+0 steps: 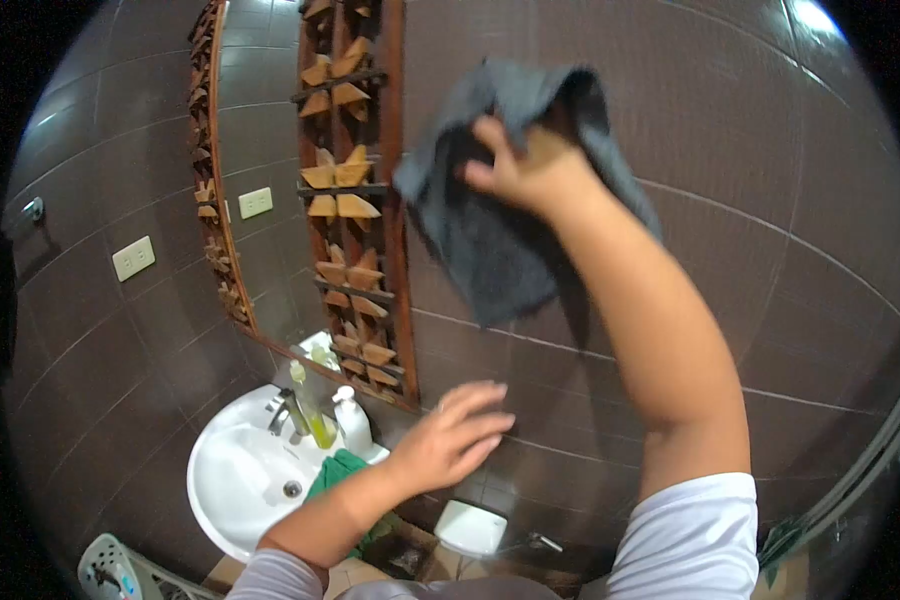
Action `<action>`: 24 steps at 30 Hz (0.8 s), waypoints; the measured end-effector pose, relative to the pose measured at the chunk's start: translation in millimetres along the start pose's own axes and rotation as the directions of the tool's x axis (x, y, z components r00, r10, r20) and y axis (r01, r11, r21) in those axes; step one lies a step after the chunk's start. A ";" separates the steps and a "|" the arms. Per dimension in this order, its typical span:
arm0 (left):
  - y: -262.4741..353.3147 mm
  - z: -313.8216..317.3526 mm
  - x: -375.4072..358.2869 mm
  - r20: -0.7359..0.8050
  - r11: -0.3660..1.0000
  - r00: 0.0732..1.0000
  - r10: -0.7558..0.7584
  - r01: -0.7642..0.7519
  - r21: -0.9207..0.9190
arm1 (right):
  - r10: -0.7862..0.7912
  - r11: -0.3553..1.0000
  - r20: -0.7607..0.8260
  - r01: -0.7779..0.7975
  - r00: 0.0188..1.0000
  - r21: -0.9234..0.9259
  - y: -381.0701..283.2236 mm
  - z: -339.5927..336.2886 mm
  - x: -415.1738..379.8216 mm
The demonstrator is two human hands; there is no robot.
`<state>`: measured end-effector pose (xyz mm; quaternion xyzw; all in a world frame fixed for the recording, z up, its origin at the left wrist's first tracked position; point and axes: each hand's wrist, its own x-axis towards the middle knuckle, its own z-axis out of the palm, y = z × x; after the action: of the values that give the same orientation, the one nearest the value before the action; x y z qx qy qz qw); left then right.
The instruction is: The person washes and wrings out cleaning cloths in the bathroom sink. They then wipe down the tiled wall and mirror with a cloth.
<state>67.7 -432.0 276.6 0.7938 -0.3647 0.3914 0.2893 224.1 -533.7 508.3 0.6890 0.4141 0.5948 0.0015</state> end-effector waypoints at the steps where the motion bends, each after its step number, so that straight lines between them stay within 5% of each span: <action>1: -4.7 -18.8 23.8 -0.046 0.995 0.995 0.084 -0.081 0.054 | -0.012 0.990 -0.069 0.001 0.998 -0.144 8.8 -1.7 33.0; 3: -11.6 -52.1 65.6 -0.107 0.975 0.973 0.203 -0.190 0.118 | 0.231 0.960 -0.118 -0.246 0.966 -0.133 23.7 0.6 87.4; 5: -14.9 -79.9 101.4 -0.184 0.947 0.938 0.294 -0.260 0.190 | 0.480 0.875 -0.054 -0.472 0.876 0.108 28.8 0.3 124.9; 6: -16.8 -91.3 117.4 -0.248 0.937 0.909 0.334 -0.292 0.193 | 0.493 0.856 -0.027 -0.491 0.869 -0.165 26.1 -6.1 128.5; 7: -18.8 -101.2 132.0 -0.315 0.927 0.874 0.369 -0.321 0.194 | 0.379 0.836 -0.133 -0.400 0.916 -0.376 5.3 -22.5 120.3; 9: -26.5 -110.5 156.7 -0.424 0.911 0.807 0.411 -0.340 0.236 | 0.229 0.833 -0.275 -0.334 0.934 -0.440 -2.3 -2.0 96.5; 11: -43.3 -106.2 175.8 -0.494 0.910 0.766 0.412 -0.324 0.257 | 0.123 0.873 -0.180 -0.193 0.976 -0.447 -23.4 10.3 45.9; 12: -54.3 -94.6 175.2 -0.504 0.937 0.789 0.350 -0.289 0.197 | 0.112 0.941 -0.077 -0.130 0.991 -0.314 -46.0 3.6 10.8; 13: -66.4 -80.9 173.4 -0.510 0.958 0.811 0.286 -0.250 0.140 | 0.268 0.961 0.300 -0.233 0.915 -0.149 -68.5 -7.9 -16.6; 15: -78.0 -41.8 138.3 -0.419 0.975 0.896 0.148 -0.062 0.211 | 0.025 0.982 -0.081 -0.010 0.996 0.187 -82.8 36.8 -105.0; 16: -92.1 -12.8 114.3 -0.392 0.990 0.911 0.131 -0.097 0.106 | 0.029 0.969 0.097 -0.051 0.995 0.240 -97.0 32.4 -132.3; 17: -110.7 24.0 87.6 -0.452 0.968 0.862 0.231 -0.158 0.194 | 0.025 0.954 0.270 -0.103 0.963 0.280 -102.7 29.0 -148.8; 18: -106.0 24.9 72.6 -0.354 0.943 0.890 0.288 -0.200 0.265 | 0.034 0.957 0.265 -0.108 0.964 0.270 -95.1 25.3 -151.7; 21: -119.8 55.9 83.1 -0.502 0.924 0.823 0.265 -0.067 0.378 | -0.136 0.800 0.133 0.030 0.982 0.599 -59.7 6.7 -136.8; 24: -97.6 -8.5 194.7 -0.551 0.877 0.730 0.405 -0.138 0.461 | -0.139 0.962 0.136 0.102 0.981 0.252 -3.5 -19.4 -61.4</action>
<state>226.1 -439.0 426.2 0.5929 -0.2750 0.7377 0.1692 209.3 -576.1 462.0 0.7008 0.5240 0.4838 -0.0150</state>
